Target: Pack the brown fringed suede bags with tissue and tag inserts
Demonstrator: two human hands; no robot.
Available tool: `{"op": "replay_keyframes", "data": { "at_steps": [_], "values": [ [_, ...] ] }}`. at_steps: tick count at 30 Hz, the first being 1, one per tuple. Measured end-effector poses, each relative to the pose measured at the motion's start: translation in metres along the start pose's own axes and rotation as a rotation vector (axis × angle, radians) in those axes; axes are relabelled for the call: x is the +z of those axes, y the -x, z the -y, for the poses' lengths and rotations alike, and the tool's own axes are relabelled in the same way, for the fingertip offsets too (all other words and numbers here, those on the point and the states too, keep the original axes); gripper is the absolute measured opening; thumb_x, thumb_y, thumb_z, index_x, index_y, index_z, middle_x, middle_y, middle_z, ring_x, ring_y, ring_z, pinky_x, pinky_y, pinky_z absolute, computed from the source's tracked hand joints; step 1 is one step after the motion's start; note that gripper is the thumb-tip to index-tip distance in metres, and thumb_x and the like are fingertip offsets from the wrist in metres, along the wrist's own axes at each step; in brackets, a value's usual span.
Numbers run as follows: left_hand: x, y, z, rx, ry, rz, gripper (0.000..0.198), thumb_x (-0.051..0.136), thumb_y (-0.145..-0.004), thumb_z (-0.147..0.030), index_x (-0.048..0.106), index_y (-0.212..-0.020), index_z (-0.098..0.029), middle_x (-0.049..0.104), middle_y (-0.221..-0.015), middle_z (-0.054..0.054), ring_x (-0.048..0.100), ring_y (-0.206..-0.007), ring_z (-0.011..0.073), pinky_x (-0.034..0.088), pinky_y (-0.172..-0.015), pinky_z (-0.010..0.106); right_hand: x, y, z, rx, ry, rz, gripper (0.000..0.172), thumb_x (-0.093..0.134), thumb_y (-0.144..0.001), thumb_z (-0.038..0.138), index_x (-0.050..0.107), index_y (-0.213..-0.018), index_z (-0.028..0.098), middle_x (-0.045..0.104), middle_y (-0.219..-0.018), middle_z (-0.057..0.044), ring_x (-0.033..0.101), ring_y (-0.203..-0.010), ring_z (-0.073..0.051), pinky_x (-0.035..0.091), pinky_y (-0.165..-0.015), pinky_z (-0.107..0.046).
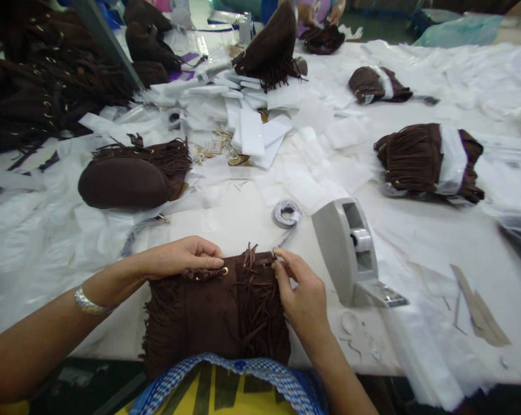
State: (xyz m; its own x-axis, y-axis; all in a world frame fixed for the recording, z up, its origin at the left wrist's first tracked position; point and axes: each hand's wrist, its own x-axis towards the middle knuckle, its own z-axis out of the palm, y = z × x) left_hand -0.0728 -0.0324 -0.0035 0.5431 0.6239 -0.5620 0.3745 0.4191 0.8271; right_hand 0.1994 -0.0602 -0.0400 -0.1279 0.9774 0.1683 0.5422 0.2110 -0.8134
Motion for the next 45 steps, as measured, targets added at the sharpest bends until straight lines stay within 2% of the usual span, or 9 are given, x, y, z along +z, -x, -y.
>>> {"op": "replay_keyframes", "data": {
  "at_steps": [4, 8, 12, 16, 19, 26, 32, 39, 45],
  "values": [
    [0.005, -0.003, 0.000, 0.010, -0.025, -0.088, 0.033, 0.064, -0.083, -0.044, 0.071, -0.094, -0.014, 0.066, -0.074, 0.001, 0.055, -0.065, 0.0122, 0.041, -0.058, 0.020, 0.007, -0.006, 0.034, -0.419, 0.132, 0.057, 0.039, 0.072, -0.086, 0.034, 0.065, -0.123, 0.023, 0.070, -0.114, -0.009, 0.065, -0.103, -0.025, 0.055, -0.092, -0.042],
    [0.008, -0.006, -0.003, 0.041, -0.076, -0.123, 0.034, 0.066, -0.081, -0.040, 0.068, -0.106, -0.017, 0.065, -0.068, -0.001, 0.055, -0.061, 0.0127, 0.039, -0.054, 0.020, 0.035, -0.013, 0.058, -0.562, 0.006, 0.229, 0.032, 0.074, -0.085, 0.033, 0.067, -0.114, 0.022, 0.073, -0.102, -0.006, 0.063, -0.093, -0.023, 0.053, -0.085, -0.039],
    [0.002, 0.006, 0.001, 0.072, -0.153, -0.173, 0.040, 0.057, -0.089, -0.042, 0.062, -0.122, -0.020, 0.062, -0.064, -0.003, 0.051, -0.053, 0.0110, 0.034, -0.048, 0.019, 0.051, -0.015, 0.053, -0.465, -0.158, 0.229, 0.006, 0.068, -0.090, 0.020, 0.070, -0.095, 0.023, 0.072, -0.090, -0.002, 0.064, -0.085, -0.017, 0.052, -0.081, -0.032],
    [0.003, 0.027, 0.014, 0.234, -0.265, -0.338, 0.027, 0.056, -0.093, -0.041, 0.067, -0.106, -0.020, 0.072, -0.097, 0.004, 0.066, -0.084, 0.0159, 0.049, -0.074, 0.024, 0.053, -0.011, 0.040, -0.236, -0.281, 0.220, 0.007, 0.071, -0.088, 0.020, 0.070, -0.094, 0.023, 0.070, -0.089, -0.001, 0.065, -0.084, -0.015, 0.052, -0.078, -0.028],
    [0.015, 0.035, 0.025, 0.399, -0.440, -0.450, 0.015, 0.063, -0.090, -0.032, 0.071, -0.099, -0.022, 0.068, -0.117, 0.004, 0.063, -0.108, 0.0181, 0.046, -0.095, 0.028, 0.056, -0.007, 0.034, -0.159, -0.327, 0.189, 0.006, 0.072, -0.086, 0.020, 0.072, -0.092, 0.023, 0.071, -0.089, 0.000, 0.065, -0.085, -0.016, 0.052, -0.081, -0.029],
    [0.036, 0.026, 0.043, 0.396, -0.532, -0.616, 0.008, 0.065, -0.088, -0.021, 0.072, -0.092, -0.023, 0.068, -0.112, 0.002, 0.064, -0.101, 0.0152, 0.048, -0.090, 0.027, 0.062, -0.003, 0.023, -0.096, -0.394, 0.111, 0.012, 0.075, -0.083, 0.020, 0.073, -0.093, 0.026, 0.073, -0.091, 0.000, 0.068, -0.086, -0.017, 0.053, -0.082, -0.030],
    [0.029, 0.025, 0.047, 0.383, -0.451, -0.546, 0.008, 0.063, -0.089, -0.024, 0.071, -0.092, -0.023, 0.070, -0.115, 0.002, 0.064, -0.106, 0.0172, 0.047, -0.096, 0.030, 0.061, -0.004, 0.018, -0.098, -0.433, 0.186, 0.031, 0.071, -0.086, 0.018, 0.067, -0.114, 0.029, 0.072, -0.097, 0.000, 0.069, -0.090, -0.017, 0.054, -0.087, -0.031],
    [0.017, 0.030, 0.042, 0.241, -0.318, -0.480, 0.041, 0.054, -0.094, -0.033, 0.054, -0.134, -0.027, 0.071, -0.119, 0.001, 0.065, -0.110, 0.0190, 0.048, -0.098, 0.030, 0.060, -0.006, 0.027, -0.416, -0.310, 0.276, 0.047, 0.069, -0.086, 0.010, 0.060, -0.128, 0.028, 0.073, -0.104, -0.002, 0.066, -0.097, -0.017, 0.055, -0.089, -0.033],
    [-0.001, 0.014, 0.027, 0.155, -0.363, -0.315, 0.043, 0.046, -0.095, -0.052, 0.074, -0.100, -0.020, 0.076, -0.096, 0.003, 0.067, -0.088, 0.0198, 0.050, -0.082, 0.028, 0.057, 0.001, 0.021, -0.734, -0.162, 0.360, 0.040, 0.056, -0.093, 0.006, 0.063, -0.127, 0.024, 0.073, -0.115, -0.003, 0.065, -0.106, -0.019, 0.057, -0.095, -0.038]
  ]
}}
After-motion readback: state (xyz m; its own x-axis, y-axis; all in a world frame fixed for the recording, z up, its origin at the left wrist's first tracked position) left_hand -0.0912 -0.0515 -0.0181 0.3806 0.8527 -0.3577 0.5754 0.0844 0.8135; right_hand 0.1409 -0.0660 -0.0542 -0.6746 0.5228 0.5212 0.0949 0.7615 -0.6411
